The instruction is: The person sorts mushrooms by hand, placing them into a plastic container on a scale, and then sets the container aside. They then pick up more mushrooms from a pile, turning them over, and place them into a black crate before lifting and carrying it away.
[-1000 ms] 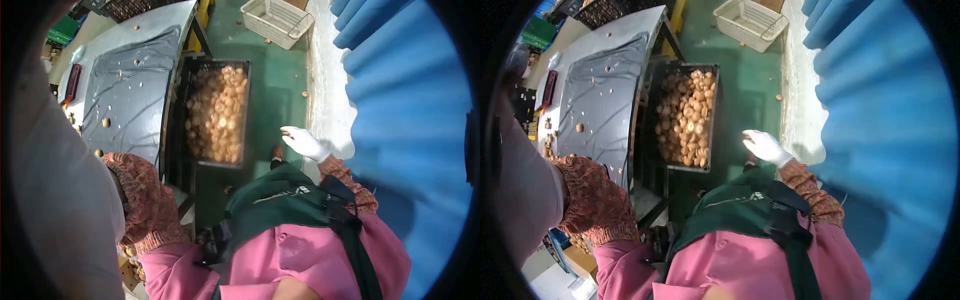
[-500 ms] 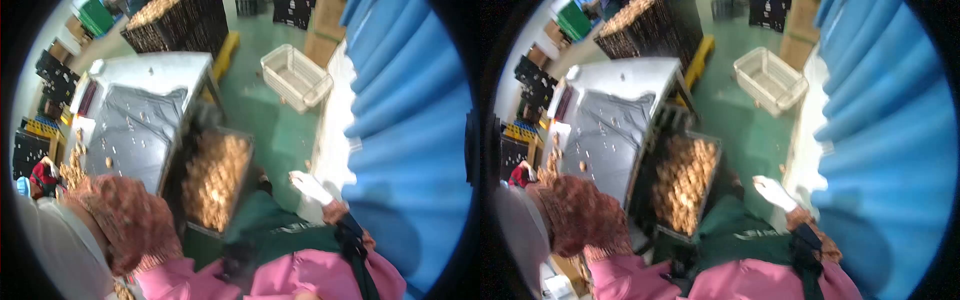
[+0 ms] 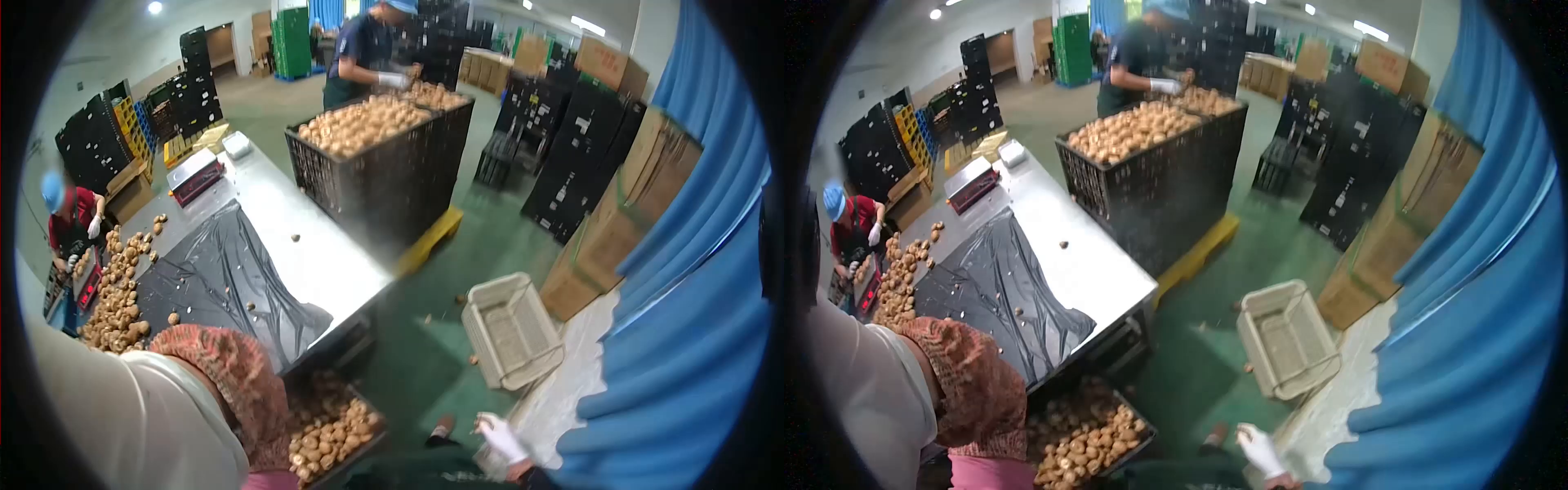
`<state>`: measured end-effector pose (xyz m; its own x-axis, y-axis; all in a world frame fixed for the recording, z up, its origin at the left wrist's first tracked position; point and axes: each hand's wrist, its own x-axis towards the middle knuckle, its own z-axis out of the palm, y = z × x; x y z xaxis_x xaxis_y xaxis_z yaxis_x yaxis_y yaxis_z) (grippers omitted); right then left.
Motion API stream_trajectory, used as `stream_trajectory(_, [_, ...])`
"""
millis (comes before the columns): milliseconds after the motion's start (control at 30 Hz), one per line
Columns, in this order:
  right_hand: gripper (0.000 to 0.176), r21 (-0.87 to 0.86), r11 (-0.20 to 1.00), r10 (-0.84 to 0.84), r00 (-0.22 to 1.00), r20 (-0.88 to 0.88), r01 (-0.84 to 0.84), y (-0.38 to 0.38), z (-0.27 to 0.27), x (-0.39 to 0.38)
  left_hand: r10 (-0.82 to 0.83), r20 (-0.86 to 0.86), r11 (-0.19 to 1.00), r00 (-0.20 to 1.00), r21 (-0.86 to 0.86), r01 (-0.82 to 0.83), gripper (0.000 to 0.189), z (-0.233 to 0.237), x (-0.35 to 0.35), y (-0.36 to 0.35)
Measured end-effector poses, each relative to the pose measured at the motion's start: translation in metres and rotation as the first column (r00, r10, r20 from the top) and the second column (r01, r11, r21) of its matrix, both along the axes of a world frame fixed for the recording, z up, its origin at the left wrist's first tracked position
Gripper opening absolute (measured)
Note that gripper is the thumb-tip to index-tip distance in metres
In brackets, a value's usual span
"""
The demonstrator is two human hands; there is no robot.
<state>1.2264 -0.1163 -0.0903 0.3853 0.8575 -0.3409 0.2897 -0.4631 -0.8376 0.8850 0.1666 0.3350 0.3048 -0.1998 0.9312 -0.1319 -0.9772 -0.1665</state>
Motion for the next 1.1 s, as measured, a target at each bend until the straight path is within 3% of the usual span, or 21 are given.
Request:
stream_trajectory(33, [0.035,-0.102,0.993,0.058,0.998,0.031,-0.055,0.017,0.004,0.011,0.014,-0.011,1.0,1.0,0.006,-0.014,0.062,-0.001,0.014,0.008])
stream_trajectory(100, [0.035,-0.097,0.977,0.197,0.979,0.045,-0.192,0.048,-0.025,0.053,0.061,-0.002,0.997,0.998,0.038,-0.061,0.063,-0.002,0.041,0.019])
stream_trajectory(167, [0.035,-0.1,0.934,0.356,0.904,0.238,-0.342,0.093,-0.013,0.091,0.099,0.012,0.994,0.995,0.052,-0.099,0.063,-0.004,0.069,0.026])
stream_trajectory(233, [0.036,0.051,0.941,0.307,0.906,0.293,-0.335,0.128,0.011,0.115,0.129,0.028,0.99,0.991,0.045,-0.13,0.064,-0.003,0.094,0.033])
stream_trajectory(300, [0.036,0.049,0.949,0.298,0.94,0.167,-0.31,0.165,0.025,0.15,0.171,0.053,0.984,0.984,0.039,-0.173,0.064,-0.002,0.116,0.046])
stream_trajectory(333, [0.037,-0.029,0.945,0.326,0.929,0.177,-0.326,0.181,0.022,0.169,0.206,0.078,0.977,0.975,0.033,-0.209,0.065,-0.004,0.121,0.053])
stream_trajectory(433, [0.037,0.003,0.949,0.305,0.924,0.232,-0.314,0.221,0.014,0.205,0.341,0.137,0.94,0.93,-0.07,-0.334,0.065,-0.023,0.124,0.079])
stream_trajectory(533, [0.039,-0.034,0.955,0.295,0.955,0.044,-0.294,0.255,-0.016,0.221,0.547,0.067,0.804,0.834,-0.319,-0.502,0.066,-0.07,0.138,0.112])
stream_trajectory(600, [0.039,-0.052,0.937,0.344,0.939,-0.015,-0.345,0.275,-0.038,0.227,0.697,-0.101,0.564,0.71,-0.534,-0.63,0.047,-0.107,0.177,0.133])
stream_trajectory(667, [0.039,-0.088,0.921,0.378,0.925,-0.024,-0.379,0.308,-0.035,0.225,0.606,-0.229,0.367,0.762,-0.77,-0.523,0.043,-0.167,0.179,0.172])
stream_trajectory(700, [0.039,-0.095,0.912,0.398,0.917,-0.033,-0.4,0.323,-0.044,0.227,0.598,-0.301,0.289,0.743,-0.784,-0.55,0.041,-0.192,0.18,0.188])
stream_trajectory(733, [0.039,-0.099,0.904,0.414,0.909,-0.037,-0.416,0.341,-0.056,0.232,0.576,-0.262,0.224,0.774,-0.86,-0.458,0.036,-0.229,0.183,0.201])
stream_trajectory(767, [0.04,-0.099,0.897,0.428,0.903,-0.038,-0.43,0.361,-0.061,0.235,0.616,-0.343,0.204,0.709,-0.8,-0.565,0.031,-0.256,0.186,0.214])
stream_trajectory(800, [0.04,-0.094,0.895,0.433,0.9,-0.056,-0.437,0.382,-0.032,0.23,0.624,-0.388,0.126,0.678,-0.807,-0.578,0.028,-0.278,0.195,0.221])
stream_trajectory(833, [0.04,-0.161,0.894,0.407,0.908,-0.102,-0.419,0.404,-0.013,0.226,0.593,-0.396,0.078,0.701,-0.839,-0.539,0.027,-0.293,0.205,0.229])
stream_trajectory(867, [0.04,-0.124,0.885,0.444,0.894,-0.06,-0.448,0.422,-0.019,0.23,0.564,-0.401,0.026,0.722,-0.865,-0.501,0.027,-0.309,0.215,0.236])
stream_trajectory(967, [0.041,-0.024,0.846,0.532,0.844,0.072,-0.532,0.491,-0.01,0.236,0.352,-0.506,0.014,0.788,-0.839,-0.545,0.03,-0.329,0.225,0.256])
stream_trajectory(1067, [0.039,-0.049,0.81,0.586,0.807,0.075,-0.584,0.555,0.004,0.225,0.437,-0.596,0.13,0.673,-0.699,-0.704,0.033,-0.323,0.223,0.282])
stream_trajectory(1100, [0.039,-0.039,0.8,0.6,0.796,0.075,-0.599,0.574,0.007,0.219,0.45,-0.597,0.115,0.664,-0.699,-0.706,0.034,-0.321,0.219,0.289])
